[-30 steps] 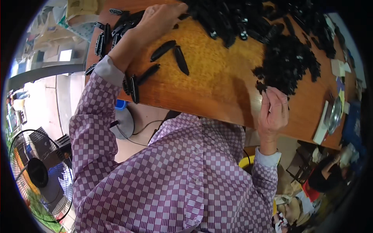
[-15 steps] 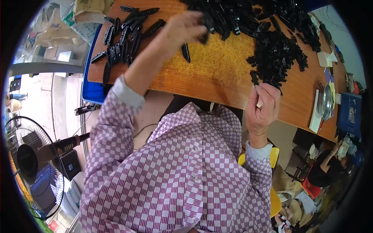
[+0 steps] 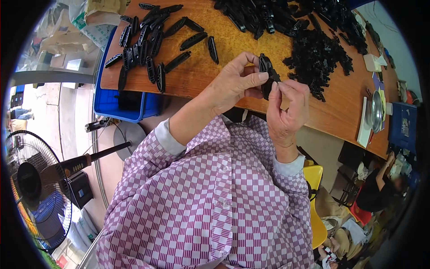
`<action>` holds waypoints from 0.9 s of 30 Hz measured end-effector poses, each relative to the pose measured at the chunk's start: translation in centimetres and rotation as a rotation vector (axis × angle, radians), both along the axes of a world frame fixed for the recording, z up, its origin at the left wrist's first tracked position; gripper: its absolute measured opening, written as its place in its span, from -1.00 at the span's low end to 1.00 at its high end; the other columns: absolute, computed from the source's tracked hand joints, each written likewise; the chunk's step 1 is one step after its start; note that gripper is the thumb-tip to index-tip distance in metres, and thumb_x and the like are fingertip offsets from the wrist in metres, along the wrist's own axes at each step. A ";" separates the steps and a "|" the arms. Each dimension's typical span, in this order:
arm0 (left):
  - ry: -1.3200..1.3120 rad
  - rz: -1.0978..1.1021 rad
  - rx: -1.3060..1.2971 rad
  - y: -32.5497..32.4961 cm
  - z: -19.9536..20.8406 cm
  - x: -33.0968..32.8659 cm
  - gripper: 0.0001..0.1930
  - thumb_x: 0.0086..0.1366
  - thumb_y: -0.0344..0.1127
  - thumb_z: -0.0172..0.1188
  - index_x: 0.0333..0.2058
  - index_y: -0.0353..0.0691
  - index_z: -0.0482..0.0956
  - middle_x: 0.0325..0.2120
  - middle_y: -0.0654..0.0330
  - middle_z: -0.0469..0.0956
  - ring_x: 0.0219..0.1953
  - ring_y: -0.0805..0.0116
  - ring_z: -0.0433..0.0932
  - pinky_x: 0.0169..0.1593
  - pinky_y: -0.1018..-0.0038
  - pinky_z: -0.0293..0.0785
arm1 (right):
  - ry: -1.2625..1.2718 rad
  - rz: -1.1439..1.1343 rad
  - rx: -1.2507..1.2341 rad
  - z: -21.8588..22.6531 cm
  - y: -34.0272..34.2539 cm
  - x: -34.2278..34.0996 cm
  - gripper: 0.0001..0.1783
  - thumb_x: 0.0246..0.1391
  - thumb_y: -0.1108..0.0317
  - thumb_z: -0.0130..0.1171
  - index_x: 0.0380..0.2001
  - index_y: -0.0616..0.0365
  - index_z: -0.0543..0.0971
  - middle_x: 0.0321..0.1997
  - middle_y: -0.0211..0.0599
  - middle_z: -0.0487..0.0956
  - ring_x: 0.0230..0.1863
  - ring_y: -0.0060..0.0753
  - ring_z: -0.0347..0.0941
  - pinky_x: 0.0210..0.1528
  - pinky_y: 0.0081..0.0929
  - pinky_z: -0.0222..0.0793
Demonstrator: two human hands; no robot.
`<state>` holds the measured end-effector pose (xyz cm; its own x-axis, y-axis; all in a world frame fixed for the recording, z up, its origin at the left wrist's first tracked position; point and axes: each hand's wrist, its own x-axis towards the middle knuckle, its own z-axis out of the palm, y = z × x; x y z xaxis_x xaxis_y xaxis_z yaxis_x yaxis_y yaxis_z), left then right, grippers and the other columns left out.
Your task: The recorder is sorting and inspecting small black plastic components on a wooden workbench.
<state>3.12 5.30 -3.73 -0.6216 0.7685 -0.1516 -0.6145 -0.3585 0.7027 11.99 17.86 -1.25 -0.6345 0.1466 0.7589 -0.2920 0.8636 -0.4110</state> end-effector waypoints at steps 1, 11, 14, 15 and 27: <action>-0.002 -0.003 -0.001 0.0 -0.1 0.2 -0.79 0.30 -0.38 0.13 -0.12 -0.13 0.35 -0.28 0.30 0.49 -0.21 0.48 0.54 -0.17 0.47 0.61 | -0.007 -0.010 -0.001 0.1 -0.1 0.1 -0.75 -0.10 0.68 0.26 -0.33 0.24 0.46 -0.34 -0.17 0.50 -0.37 -0.28 0.44 -0.34 -0.50 0.38; 0.015 0.004 0.012 0.4 -0.9 -0.1 -0.79 0.30 -0.42 0.11 -0.11 -0.13 0.35 -0.24 0.25 0.48 -0.20 0.45 0.53 -0.15 0.44 0.58 | -0.047 0.023 -0.055 0.0 -0.1 -0.4 -0.77 -0.08 0.68 0.24 -0.34 0.25 0.46 -0.34 -0.16 0.49 -0.37 -0.29 0.43 -0.33 -0.49 0.37; 0.064 0.138 -0.026 -0.1 -0.6 0.3 -0.74 0.24 -0.41 0.17 -0.13 -0.16 0.33 -0.30 0.27 0.45 -0.22 0.46 0.50 -0.16 0.45 0.53 | -0.078 0.093 -0.029 0.4 -0.6 -0.8 -0.80 -0.04 0.69 0.21 -0.33 0.27 0.46 -0.36 -0.15 0.49 -0.37 -0.20 0.43 -0.30 -0.41 0.37; 0.116 0.172 -0.050 -0.4 -1.1 0.4 -0.75 0.22 -0.42 0.17 -0.15 -0.19 0.33 -0.32 0.27 0.43 -0.27 0.47 0.48 -0.19 0.46 0.53 | -0.104 0.077 -0.038 0.1 -1.1 -0.5 -0.81 -0.03 0.68 0.20 -0.33 0.26 0.47 -0.38 -0.13 0.49 -0.37 -0.16 0.42 -0.30 -0.37 0.37; 0.489 0.317 -0.194 -5.4 -3.3 2.5 -0.81 0.25 -0.48 0.00 -0.17 -0.21 0.28 -0.35 0.26 0.43 -0.46 0.53 0.46 -0.50 0.60 0.43 | -0.688 0.440 -0.874 -4.9 -2.2 -1.4 -0.81 0.05 0.51 0.14 -0.26 0.27 0.39 -0.24 -0.29 0.43 -0.21 -0.47 0.37 -0.12 -0.52 0.32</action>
<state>5.65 -0.08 -7.01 -0.8482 0.5220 0.0900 -0.0890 -0.3078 0.9473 10.60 15.65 -6.11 -0.9936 0.1129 -0.0081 0.0189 0.0949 -0.9953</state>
